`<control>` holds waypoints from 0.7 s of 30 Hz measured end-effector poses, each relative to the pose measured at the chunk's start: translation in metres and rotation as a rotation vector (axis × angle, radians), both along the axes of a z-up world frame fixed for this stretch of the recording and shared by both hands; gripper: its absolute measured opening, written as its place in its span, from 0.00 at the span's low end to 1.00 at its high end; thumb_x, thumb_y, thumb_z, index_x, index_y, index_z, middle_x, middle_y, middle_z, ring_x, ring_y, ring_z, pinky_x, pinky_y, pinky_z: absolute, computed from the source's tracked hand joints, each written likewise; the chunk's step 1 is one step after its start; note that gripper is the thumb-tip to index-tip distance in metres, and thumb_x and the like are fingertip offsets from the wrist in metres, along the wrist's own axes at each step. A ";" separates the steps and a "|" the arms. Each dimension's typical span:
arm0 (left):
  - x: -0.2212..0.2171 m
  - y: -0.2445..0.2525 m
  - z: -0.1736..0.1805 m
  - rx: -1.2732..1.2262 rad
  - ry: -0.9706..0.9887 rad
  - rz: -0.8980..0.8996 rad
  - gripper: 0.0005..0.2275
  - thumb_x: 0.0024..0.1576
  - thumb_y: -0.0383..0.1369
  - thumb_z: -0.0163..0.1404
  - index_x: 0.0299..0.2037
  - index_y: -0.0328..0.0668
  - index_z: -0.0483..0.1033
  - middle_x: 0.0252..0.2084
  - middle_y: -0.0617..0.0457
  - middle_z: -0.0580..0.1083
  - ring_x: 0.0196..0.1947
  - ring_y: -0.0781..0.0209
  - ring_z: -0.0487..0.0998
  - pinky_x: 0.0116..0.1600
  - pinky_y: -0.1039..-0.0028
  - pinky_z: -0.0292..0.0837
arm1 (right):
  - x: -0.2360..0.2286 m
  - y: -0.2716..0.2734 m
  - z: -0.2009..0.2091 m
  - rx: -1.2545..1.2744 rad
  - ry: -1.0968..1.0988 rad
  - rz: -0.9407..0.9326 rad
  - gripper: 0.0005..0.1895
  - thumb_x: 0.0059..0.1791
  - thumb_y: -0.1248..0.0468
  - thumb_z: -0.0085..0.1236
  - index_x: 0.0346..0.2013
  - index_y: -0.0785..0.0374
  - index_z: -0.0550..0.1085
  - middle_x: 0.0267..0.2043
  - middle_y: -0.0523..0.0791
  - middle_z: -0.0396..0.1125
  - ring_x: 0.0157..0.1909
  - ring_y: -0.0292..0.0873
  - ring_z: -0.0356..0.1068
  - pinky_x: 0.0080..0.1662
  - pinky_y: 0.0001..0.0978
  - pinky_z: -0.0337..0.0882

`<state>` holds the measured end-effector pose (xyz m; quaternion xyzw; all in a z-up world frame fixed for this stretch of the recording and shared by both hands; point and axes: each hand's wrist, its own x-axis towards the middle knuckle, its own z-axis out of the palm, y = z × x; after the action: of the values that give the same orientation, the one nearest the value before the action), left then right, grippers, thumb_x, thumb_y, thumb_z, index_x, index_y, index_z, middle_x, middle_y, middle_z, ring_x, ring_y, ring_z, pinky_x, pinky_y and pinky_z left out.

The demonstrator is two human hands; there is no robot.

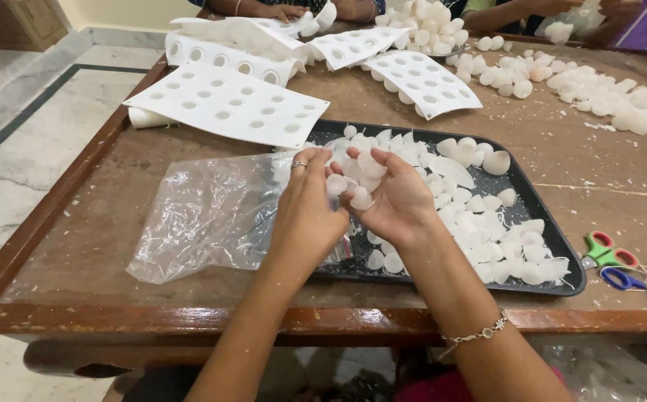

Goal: Removing molded wax components from a tray and sorting them into a plastic bag.

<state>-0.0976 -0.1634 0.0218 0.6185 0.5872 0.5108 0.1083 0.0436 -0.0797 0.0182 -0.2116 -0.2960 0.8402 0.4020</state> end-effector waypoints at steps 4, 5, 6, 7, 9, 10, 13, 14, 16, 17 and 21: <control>-0.001 -0.006 0.011 -0.184 0.129 0.006 0.34 0.41 0.22 0.58 0.62 0.30 0.63 0.67 0.41 0.62 0.59 0.41 0.72 0.61 0.60 0.69 | 0.020 0.008 0.005 0.030 -0.124 -0.086 0.19 0.57 0.55 0.36 0.55 0.61 0.68 0.53 0.52 0.69 0.52 0.50 0.73 0.39 0.34 0.70; -0.001 -0.007 0.014 -0.230 0.171 0.016 0.35 0.41 0.22 0.59 0.63 0.29 0.62 0.68 0.41 0.60 0.60 0.41 0.71 0.62 0.60 0.68 | 0.026 0.010 0.007 0.090 -0.223 -0.118 0.19 0.56 0.55 0.37 0.56 0.60 0.68 0.53 0.52 0.69 0.53 0.51 0.74 0.39 0.33 0.70; -0.003 -0.008 0.016 -0.231 0.171 0.013 0.35 0.41 0.22 0.59 0.63 0.29 0.62 0.68 0.41 0.60 0.60 0.41 0.71 0.62 0.60 0.68 | 0.029 0.008 0.012 0.088 -0.223 -0.121 0.19 0.56 0.55 0.37 0.56 0.60 0.68 0.53 0.52 0.69 0.53 0.51 0.74 0.39 0.33 0.70; -0.005 -0.008 0.018 -0.265 0.158 0.028 0.35 0.41 0.20 0.57 0.64 0.30 0.61 0.69 0.42 0.59 0.61 0.43 0.71 0.62 0.61 0.68 | 0.033 0.007 0.017 0.130 -0.303 -0.142 0.20 0.56 0.56 0.38 0.58 0.61 0.67 0.53 0.52 0.68 0.54 0.51 0.73 0.41 0.37 0.71; -0.008 -0.010 0.024 -0.296 0.146 0.035 0.35 0.42 0.19 0.56 0.65 0.31 0.61 0.70 0.43 0.59 0.61 0.44 0.71 0.63 0.62 0.68 | 0.039 0.005 0.024 0.172 -0.384 -0.172 0.21 0.55 0.57 0.39 0.59 0.62 0.67 0.54 0.52 0.68 0.55 0.51 0.71 0.44 0.40 0.72; -0.010 -0.012 0.026 -0.293 0.157 0.057 0.35 0.42 0.19 0.56 0.64 0.32 0.61 0.70 0.43 0.58 0.61 0.43 0.70 0.63 0.61 0.67 | 0.042 0.004 0.024 0.189 -0.417 -0.184 0.22 0.55 0.57 0.39 0.59 0.64 0.68 0.54 0.52 0.67 0.57 0.51 0.69 0.49 0.45 0.72; -0.015 -0.015 0.028 -0.275 0.169 0.092 0.33 0.43 0.21 0.57 0.64 0.32 0.62 0.69 0.43 0.59 0.61 0.41 0.70 0.63 0.59 0.66 | 0.046 0.002 0.026 0.264 -0.504 -0.201 0.24 0.54 0.57 0.39 0.60 0.64 0.70 0.58 0.51 0.67 0.62 0.49 0.64 0.57 0.51 0.65; -0.018 -0.015 0.029 -0.257 0.174 0.111 0.33 0.44 0.23 0.58 0.63 0.33 0.63 0.69 0.43 0.60 0.61 0.40 0.70 0.62 0.58 0.66 | 0.046 0.001 0.028 0.325 -0.554 -0.202 0.25 0.53 0.56 0.38 0.60 0.64 0.71 0.61 0.50 0.67 0.65 0.47 0.62 0.60 0.51 0.58; -0.021 -0.016 0.031 -0.259 0.163 0.120 0.30 0.45 0.22 0.55 0.62 0.33 0.65 0.69 0.44 0.61 0.59 0.42 0.72 0.62 0.59 0.68 | 0.044 -0.007 0.036 0.365 -0.617 -0.214 0.25 0.53 0.56 0.38 0.60 0.63 0.72 0.63 0.48 0.68 0.67 0.44 0.61 0.61 0.51 0.55; -0.023 -0.017 0.032 -0.262 0.152 0.132 0.27 0.47 0.20 0.52 0.60 0.33 0.66 0.69 0.45 0.62 0.57 0.44 0.75 0.61 0.60 0.69 | 0.042 -0.011 0.040 0.405 -0.680 -0.224 0.24 0.52 0.57 0.39 0.59 0.61 0.73 0.65 0.46 0.68 0.69 0.41 0.61 0.62 0.51 0.52; -0.021 -0.018 0.030 -0.249 0.141 0.124 0.25 0.47 0.20 0.51 0.58 0.37 0.69 0.68 0.46 0.63 0.56 0.45 0.75 0.59 0.60 0.69 | 0.052 -0.016 0.040 0.505 -0.821 -0.275 0.21 0.52 0.59 0.44 0.56 0.60 0.75 0.60 0.44 0.71 0.65 0.40 0.65 0.62 0.49 0.60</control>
<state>-0.1186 -0.1811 0.0514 0.5973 0.6892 0.3949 0.1111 0.0959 -0.0956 0.0577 -0.4580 -0.5933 0.5289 0.3980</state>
